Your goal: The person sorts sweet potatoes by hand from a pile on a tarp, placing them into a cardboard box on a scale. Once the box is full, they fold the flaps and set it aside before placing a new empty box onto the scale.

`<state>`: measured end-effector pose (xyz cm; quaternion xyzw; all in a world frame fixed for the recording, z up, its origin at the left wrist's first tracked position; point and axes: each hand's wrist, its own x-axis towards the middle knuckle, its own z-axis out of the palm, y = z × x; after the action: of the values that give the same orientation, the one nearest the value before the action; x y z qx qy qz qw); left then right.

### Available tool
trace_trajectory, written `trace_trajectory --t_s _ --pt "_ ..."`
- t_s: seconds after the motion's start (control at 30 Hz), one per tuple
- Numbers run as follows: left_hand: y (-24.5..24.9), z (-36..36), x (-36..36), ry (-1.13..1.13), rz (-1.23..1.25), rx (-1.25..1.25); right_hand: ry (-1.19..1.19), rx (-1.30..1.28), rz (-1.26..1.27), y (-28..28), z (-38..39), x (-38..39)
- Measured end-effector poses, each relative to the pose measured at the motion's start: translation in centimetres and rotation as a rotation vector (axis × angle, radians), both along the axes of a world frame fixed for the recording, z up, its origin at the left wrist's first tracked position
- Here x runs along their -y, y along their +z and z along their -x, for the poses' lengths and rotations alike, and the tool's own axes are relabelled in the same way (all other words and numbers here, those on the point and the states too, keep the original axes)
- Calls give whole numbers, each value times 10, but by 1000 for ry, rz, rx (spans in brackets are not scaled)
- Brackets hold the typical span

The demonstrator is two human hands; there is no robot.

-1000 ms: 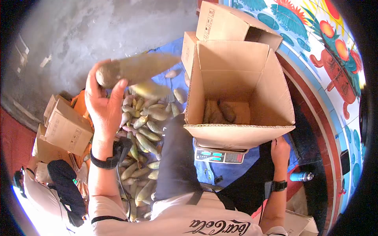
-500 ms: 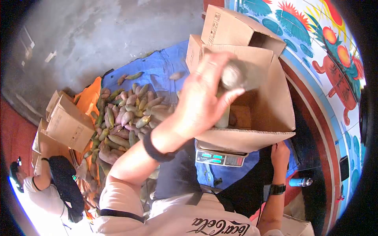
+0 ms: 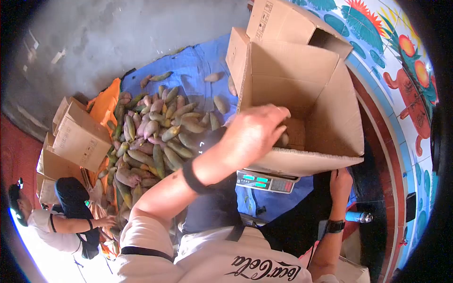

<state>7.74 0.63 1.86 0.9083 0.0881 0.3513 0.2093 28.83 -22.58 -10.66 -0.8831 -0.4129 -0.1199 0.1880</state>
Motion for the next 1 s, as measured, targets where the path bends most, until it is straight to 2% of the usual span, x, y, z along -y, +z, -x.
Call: trace_trajectory --t_s 0.03,0.17,0.23,0.33,0.43,0.5,0.57,0.63,0.67,0.73,0.77,0.8,0.83,0.87,0.9,0.93,1.0 --pt "-1 6 -6 1 -57 116 0 -3 16 -1 0 1" --pt "0 56 -32 240 -33 121 -3 9 9 -5 -2 2" --pt "-17 84 -48 381 206 160 -1 21 17 -4 -1 0" --pt "-55 130 -71 581 244 22 18 1 15 -4 -1 -2" --pt "-131 178 -85 734 310 -227 4 31 62 -11 -6 0" --pt "-192 207 -88 757 351 -262 -18 9 73 -11 -6 -2" --pt "-245 234 -82 810 518 -444 -25 23 109 -15 -9 1" --pt "-285 254 -71 758 601 -652 -30 39 143 -15 -8 0" --pt "-306 264 -64 759 611 -652 -57 29 151 -12 -5 -2" --pt "-351 286 -50 738 682 -949 -79 20 165 -11 -4 -5" --pt "-390 306 -44 737 689 -949 -73 29 169 -14 -6 -3" --pt "-436 329 -38 692 641 -1127 -69 38 173 -16 -8 -1" --pt "-460 338 -34 640 589 -1303 -70 42 180 -18 -11 1" --pt "-442 331 -25 633 596 -1302 -68 50 191 -20 -13 3" --pt "-394 315 -10 759 731 -1208 -66 58 201 -22 -14 5" --pt "-369 306 -2 884 863 -1105 -67 62 209 -22 -14 5" --pt "-381 311 5 876 866 -1077 -33 164 199 -22 -14 5"
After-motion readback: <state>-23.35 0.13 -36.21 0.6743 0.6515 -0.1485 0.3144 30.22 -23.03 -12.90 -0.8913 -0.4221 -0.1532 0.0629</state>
